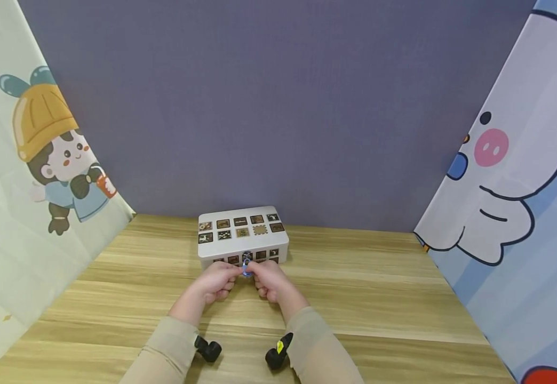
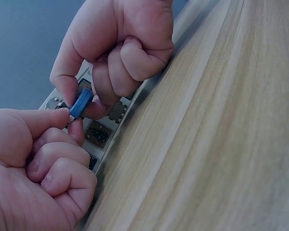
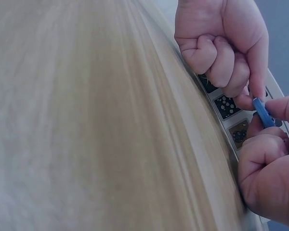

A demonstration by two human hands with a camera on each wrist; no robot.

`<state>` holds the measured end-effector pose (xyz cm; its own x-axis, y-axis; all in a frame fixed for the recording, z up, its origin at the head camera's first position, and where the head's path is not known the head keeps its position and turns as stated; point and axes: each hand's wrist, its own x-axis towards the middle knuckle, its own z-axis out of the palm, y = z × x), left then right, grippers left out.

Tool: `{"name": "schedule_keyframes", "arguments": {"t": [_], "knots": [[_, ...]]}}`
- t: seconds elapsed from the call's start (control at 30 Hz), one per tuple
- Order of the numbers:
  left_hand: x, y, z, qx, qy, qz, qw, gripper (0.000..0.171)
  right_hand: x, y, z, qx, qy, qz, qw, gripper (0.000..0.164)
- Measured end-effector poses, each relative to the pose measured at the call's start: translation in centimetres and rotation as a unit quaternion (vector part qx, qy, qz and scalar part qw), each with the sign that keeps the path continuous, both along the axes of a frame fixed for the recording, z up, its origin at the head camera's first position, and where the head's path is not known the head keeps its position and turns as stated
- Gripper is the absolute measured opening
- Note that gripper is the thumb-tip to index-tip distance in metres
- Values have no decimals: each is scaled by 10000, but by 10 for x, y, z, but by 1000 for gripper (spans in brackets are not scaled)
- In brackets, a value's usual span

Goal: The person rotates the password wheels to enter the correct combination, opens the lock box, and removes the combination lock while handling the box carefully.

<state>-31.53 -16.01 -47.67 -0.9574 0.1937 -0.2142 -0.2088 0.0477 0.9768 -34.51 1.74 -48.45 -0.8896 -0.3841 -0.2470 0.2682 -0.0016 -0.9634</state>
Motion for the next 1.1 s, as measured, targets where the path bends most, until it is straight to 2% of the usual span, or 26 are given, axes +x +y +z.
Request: {"name": "schedule_keyframes", "arguments": {"t": [0.33,0.53,1.1], "knots": [[1,1,2,-113,-2,-73,9999,28,-1,2,-1,109,-24,29,9999,22],[1,2,3,-7,-4,-33,10000,26,-2,3,-1,64,-49,23,10000,25],[2,0,1,-88,-5,-36,10000,26,1,0,0,175,-17,-17,9998,24]]}}
